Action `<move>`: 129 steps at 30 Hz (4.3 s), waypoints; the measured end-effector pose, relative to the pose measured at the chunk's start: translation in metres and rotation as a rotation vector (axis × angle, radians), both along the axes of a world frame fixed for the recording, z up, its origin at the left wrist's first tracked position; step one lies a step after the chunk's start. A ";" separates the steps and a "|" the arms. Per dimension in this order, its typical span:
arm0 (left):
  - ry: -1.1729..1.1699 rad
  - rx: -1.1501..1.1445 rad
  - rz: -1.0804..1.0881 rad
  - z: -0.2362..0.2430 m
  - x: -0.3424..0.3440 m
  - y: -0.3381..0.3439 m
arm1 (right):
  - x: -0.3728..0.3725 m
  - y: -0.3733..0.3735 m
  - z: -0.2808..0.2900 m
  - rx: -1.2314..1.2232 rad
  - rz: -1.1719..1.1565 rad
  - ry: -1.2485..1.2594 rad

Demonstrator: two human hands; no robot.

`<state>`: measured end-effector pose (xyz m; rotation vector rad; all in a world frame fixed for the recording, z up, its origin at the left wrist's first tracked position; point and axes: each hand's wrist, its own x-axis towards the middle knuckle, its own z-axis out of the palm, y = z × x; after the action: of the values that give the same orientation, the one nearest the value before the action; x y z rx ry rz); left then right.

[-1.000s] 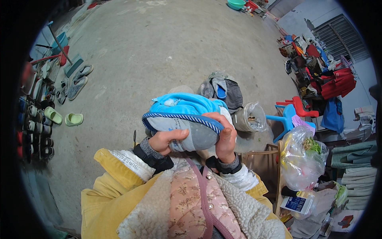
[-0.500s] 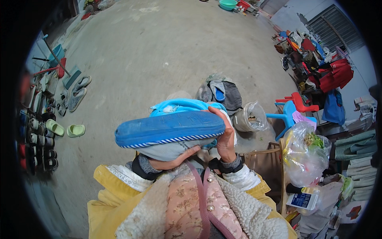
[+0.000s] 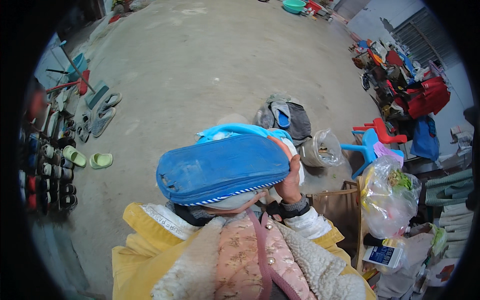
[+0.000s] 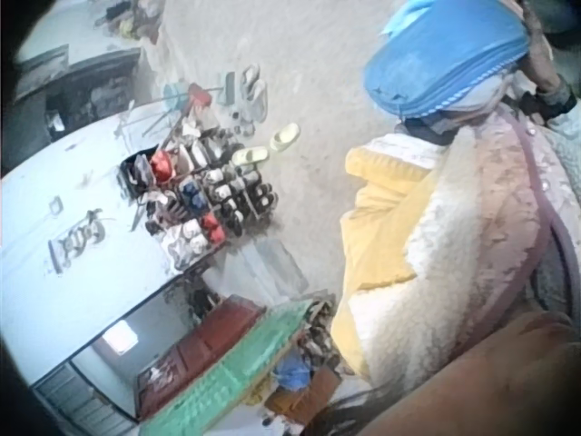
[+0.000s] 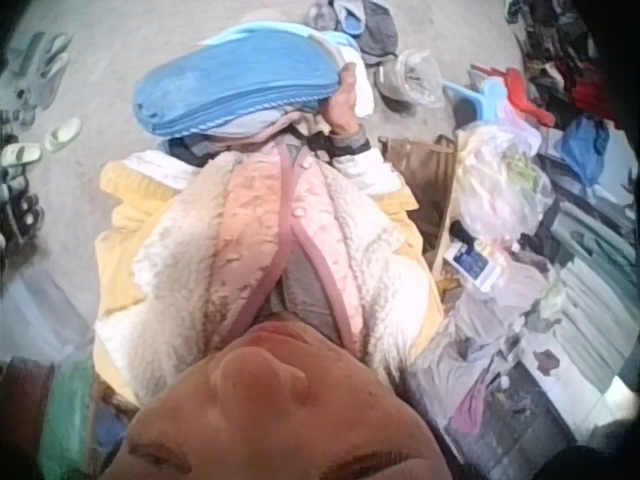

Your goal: The person sews a blue and white slipper using a needle and thread, repeatedly inserting the needle and pulling the thread through the fabric. They adjust the slipper's position and inspect the stitching while seated on the floor.

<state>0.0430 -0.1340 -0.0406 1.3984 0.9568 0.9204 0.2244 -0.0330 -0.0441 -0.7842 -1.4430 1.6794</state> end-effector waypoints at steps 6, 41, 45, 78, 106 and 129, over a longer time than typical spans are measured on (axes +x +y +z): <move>-0.005 -0.031 0.011 0.004 -0.003 -0.001 | -0.004 -0.002 0.001 -0.004 0.011 -0.018; -0.991 -0.288 0.128 0.009 -0.025 0.011 | -0.022 0.009 0.025 0.347 -0.187 -0.166; -1.063 -0.359 0.159 0.002 -0.020 0.022 | -0.021 0.012 0.022 0.321 -0.179 -0.205; -0.677 -0.460 0.448 0.006 -0.018 0.029 | -0.019 0.026 -0.005 0.417 -0.343 -0.275; -0.597 -0.329 0.493 -0.006 -0.012 0.042 | -0.014 0.032 -0.004 0.387 -0.331 -0.343; 0.278 -0.005 0.427 0.019 -0.063 0.018 | 0.042 0.076 -0.052 -0.386 -0.250 -0.232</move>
<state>-0.0202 -0.1160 -0.0212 1.3645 1.5072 1.0474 0.2667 0.0427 -0.0961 -1.3516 -1.1202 1.7328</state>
